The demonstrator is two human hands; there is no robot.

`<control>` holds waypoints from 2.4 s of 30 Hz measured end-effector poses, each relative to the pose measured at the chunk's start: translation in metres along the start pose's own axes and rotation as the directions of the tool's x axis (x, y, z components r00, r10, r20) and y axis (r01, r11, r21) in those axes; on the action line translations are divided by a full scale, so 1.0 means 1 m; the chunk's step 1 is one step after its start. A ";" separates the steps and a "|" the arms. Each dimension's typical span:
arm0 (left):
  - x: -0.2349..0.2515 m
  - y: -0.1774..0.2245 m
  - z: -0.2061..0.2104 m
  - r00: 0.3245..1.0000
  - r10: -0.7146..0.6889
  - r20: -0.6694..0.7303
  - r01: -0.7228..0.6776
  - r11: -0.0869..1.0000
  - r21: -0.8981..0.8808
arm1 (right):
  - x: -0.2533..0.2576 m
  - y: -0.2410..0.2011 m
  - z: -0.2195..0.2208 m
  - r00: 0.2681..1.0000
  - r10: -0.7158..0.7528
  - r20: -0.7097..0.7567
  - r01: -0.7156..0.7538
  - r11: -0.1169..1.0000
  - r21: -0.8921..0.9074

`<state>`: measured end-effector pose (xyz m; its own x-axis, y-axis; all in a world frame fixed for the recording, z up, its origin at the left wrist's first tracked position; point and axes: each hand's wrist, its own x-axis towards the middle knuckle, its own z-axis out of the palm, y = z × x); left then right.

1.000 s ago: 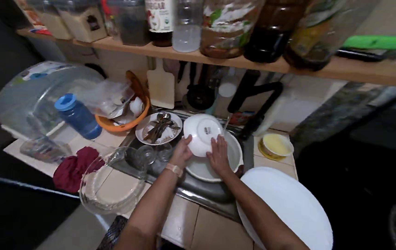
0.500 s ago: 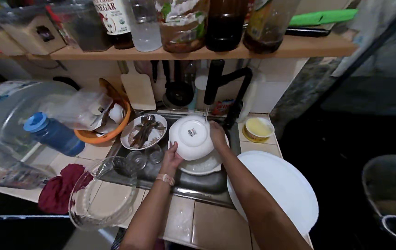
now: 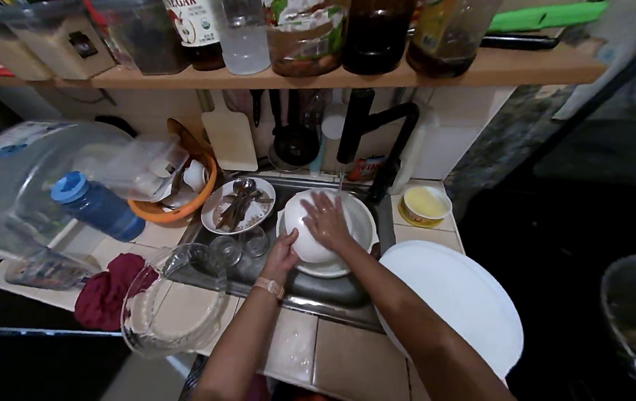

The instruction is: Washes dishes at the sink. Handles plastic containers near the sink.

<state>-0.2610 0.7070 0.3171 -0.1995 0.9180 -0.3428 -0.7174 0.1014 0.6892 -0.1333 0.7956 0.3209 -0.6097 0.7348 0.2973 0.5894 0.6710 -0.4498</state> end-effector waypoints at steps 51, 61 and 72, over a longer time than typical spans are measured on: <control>-0.006 0.024 0.063 0.972 0.025 0.232 -0.230 0.262 0.937 | 0.023 0.071 -0.059 0.690 0.719 0.083 -0.575 0.474 0.667; -0.011 0.052 0.064 0.994 -0.022 -0.111 0.086 0.784 0.614 | 0.037 0.079 -0.052 0.776 0.625 -0.085 -0.399 0.591 0.701; -0.054 0.057 0.046 0.976 0.135 0.170 -0.216 0.525 0.823 | -0.004 -0.061 -0.079 0.676 0.612 0.410 -0.625 0.182 0.759</control>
<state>-0.2605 0.6811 0.4044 -0.1788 0.9749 -0.1330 0.2162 0.1708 0.9613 -0.1253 0.7595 0.4140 -0.2689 0.8669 -0.4197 0.0858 -0.4125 -0.9069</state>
